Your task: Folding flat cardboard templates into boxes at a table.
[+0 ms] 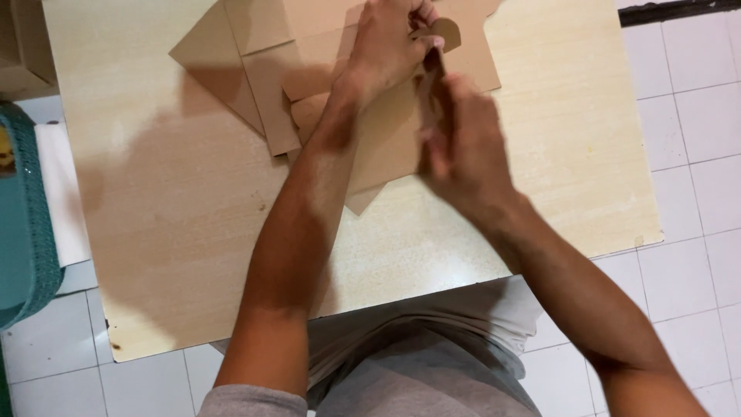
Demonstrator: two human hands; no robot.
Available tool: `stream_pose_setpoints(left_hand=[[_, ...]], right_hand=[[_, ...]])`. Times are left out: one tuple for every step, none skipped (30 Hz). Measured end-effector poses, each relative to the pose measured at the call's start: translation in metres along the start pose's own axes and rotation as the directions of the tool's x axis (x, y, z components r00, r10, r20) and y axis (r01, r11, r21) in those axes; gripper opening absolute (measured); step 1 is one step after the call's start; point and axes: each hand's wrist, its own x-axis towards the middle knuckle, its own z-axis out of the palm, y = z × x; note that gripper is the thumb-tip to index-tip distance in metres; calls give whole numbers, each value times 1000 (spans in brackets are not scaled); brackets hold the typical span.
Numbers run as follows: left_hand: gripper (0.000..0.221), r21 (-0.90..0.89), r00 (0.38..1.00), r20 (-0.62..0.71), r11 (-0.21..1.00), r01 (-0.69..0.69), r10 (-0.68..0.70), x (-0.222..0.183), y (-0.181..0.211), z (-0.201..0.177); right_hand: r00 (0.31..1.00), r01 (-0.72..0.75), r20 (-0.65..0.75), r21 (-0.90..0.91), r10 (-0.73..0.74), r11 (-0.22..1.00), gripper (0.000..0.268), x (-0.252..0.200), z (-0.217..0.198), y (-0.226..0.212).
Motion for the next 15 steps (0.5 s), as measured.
stream_pose_setpoints(left_hand=[[24,10,998,-28,998,-55,55,-1,-1,-1],[27,22,992,-55,994,-109,111,-2,-1,-2],[27,28,992,-58,994,-109,111,-4,1,-3],[23,74,986,-54,985,-156,160,-5,3,-5],[19,118,976,-44,971,-207,214,-4,7,-5],[19,122,975,-43,970,-212,219,-6,15,-7],[18,227,973,-56,952,-205,223,-6,25,-9],[18,329,971,-68,924,-195,229,-6,34,-11],[18,336,969,-67,920,-202,237,-11,55,-23],[8,381,951,-93,893,-240,296,-15,76,-34],[10,431,926,-117,859,-277,358,-19,99,-46],[10,441,922,-116,851,-286,370,-30,118,-59],[13,437,871,-154,823,-363,466,-40,138,-69],[21,434,810,-190,787,-438,555,-49,157,-78],[21,438,804,-184,779,-448,566,-54,172,-84]], right_hand=[[975,-177,-92,220,201,959,55,3,-6,4],[904,-316,-128,443,408,839,49,5,-12,8],[905,-311,-128,448,405,838,49,8,-18,13],[845,-428,-24,567,533,704,36,11,-25,19],[767,-528,94,656,635,540,24,12,-33,26],[768,-523,90,659,634,541,24,10,-41,31],[872,-442,157,657,463,610,24,8,-50,36],[937,-348,219,662,273,664,31,6,-59,41],[940,-339,209,665,270,665,31,7,-67,39],[972,-222,200,618,122,754,54,7,-77,37],[980,-87,197,565,-32,820,79,8,-87,35],[982,-73,183,567,-38,821,79,10,-87,42],[995,96,-2,409,-105,907,63,11,-88,50],[965,235,-166,208,-203,949,48,13,-90,59],[963,238,-179,203,-203,950,48,21,-105,56]])
